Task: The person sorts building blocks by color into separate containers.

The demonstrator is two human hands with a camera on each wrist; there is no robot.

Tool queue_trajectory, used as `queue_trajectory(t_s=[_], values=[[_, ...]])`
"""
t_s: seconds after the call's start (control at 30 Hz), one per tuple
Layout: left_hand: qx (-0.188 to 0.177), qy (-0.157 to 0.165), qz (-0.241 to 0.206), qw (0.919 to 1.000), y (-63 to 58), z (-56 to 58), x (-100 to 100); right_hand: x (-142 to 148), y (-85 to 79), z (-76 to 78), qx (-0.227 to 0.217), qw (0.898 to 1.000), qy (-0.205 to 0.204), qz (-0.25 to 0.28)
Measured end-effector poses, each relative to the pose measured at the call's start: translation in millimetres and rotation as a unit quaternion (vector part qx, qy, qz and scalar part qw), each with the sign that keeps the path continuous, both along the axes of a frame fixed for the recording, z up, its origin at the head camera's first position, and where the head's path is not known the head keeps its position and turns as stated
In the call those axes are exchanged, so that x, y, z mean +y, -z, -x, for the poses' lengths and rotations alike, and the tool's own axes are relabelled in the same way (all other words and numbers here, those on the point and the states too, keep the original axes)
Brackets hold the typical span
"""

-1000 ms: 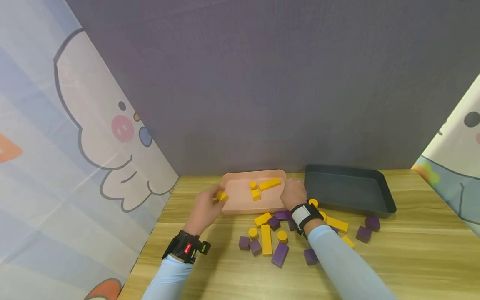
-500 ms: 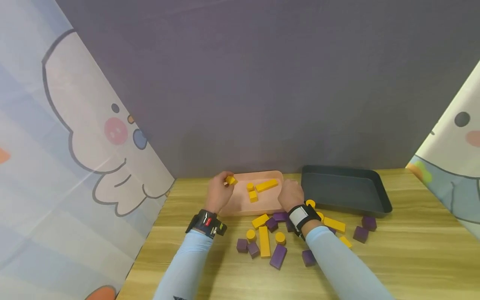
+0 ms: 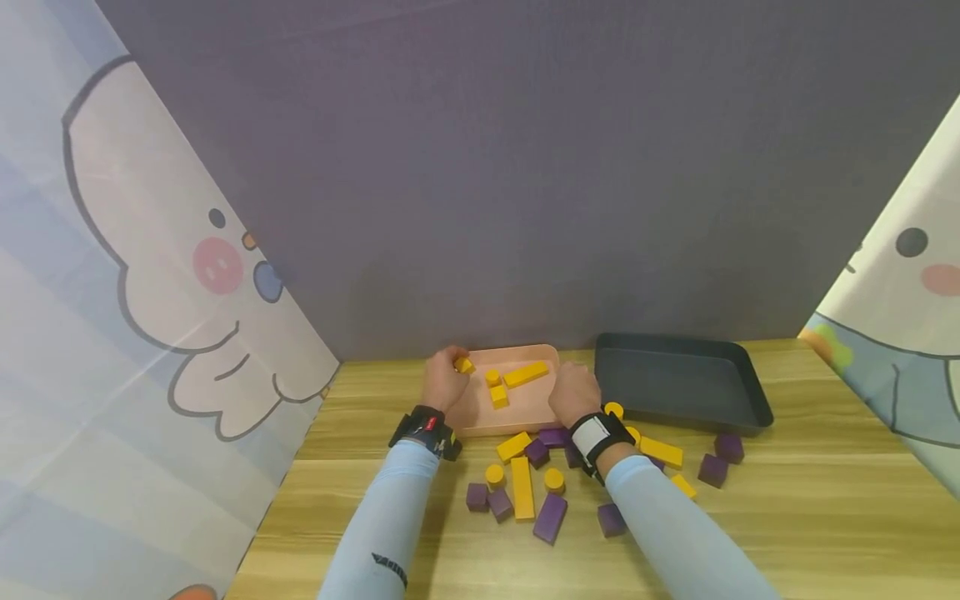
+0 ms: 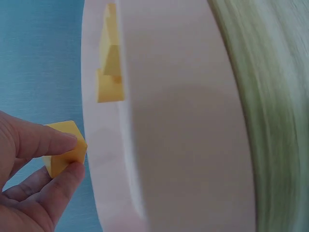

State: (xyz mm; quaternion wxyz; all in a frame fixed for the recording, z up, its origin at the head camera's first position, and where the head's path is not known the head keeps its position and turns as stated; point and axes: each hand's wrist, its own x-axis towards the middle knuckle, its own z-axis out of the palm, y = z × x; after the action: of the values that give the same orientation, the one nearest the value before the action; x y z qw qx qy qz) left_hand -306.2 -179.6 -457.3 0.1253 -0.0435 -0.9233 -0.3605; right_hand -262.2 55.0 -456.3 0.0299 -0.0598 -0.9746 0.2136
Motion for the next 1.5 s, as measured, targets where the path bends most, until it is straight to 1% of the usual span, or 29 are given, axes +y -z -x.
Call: queue_trajectory(t_s=[0.17, 0.37, 0.47, 0.57, 0.67, 0.73, 0.9, 1.03, 1.17, 1.27, 1.4, 1.5], values=[[-0.012, -0.001, -0.004, 0.9999, 4.9, 3.4, 5, -1, -0.2, -0.4, 0.003, 1.000, 0.002, -0.001], [-0.021, -0.018, 0.039, 0.9988, 11.9, 10.0, 7, -1, 0.5, -0.9, 0.002, 1.000, 0.000, -0.001], [-0.028, -0.029, 0.060, 0.9974, 12.8, 10.3, 9, -1, 0.5, -0.9, 0.001, 1.000, 0.001, -0.002], [-0.039, -0.044, 0.069, 0.9958, 12.1, 7.4, 12, -2, 0.8, -1.1, 0.002, 1.000, 0.001, -0.005], [-0.048, -0.061, 0.069, 0.9945, 10.2, 1.1, 15, -2, 1.2, -1.2, 0.003, 1.000, 0.001, -0.006], [-0.048, -0.071, 0.077, 0.9934, 9.4, -3.4, 18, -2, 0.9, -1.3, 0.003, 1.000, 0.001, -0.008], [-0.056, -0.077, 0.090, 0.9913, 4.0, -15.4, 25, -2, -2.0, -2.3, -0.004, 1.000, -0.003, -0.014], [-0.064, -0.085, 0.081, 0.9909, -1.5, -22.1, 30, -2, -2.8, -2.1, -0.009, 1.000, -0.003, -0.013], [-0.064, -0.096, 0.086, 0.9895, -2.2, -22.0, 31, -2, -2.4, -1.1, -0.014, 1.000, -0.002, -0.009], [-0.071, -0.099, 0.079, 0.9894, -2.0, -21.1, 31, -2, -2.4, -0.5, -0.011, 1.000, -0.003, -0.007], [-0.084, -0.095, 0.064, 0.9899, -0.3, -20.8, 30, -2, -2.4, 0.0, -0.011, 1.000, -0.005, -0.005], [-0.083, -0.086, 0.057, 0.9912, 2.4, -19.3, 27, -1, -1.9, -0.3, -0.008, 1.000, -0.007, -0.006]])
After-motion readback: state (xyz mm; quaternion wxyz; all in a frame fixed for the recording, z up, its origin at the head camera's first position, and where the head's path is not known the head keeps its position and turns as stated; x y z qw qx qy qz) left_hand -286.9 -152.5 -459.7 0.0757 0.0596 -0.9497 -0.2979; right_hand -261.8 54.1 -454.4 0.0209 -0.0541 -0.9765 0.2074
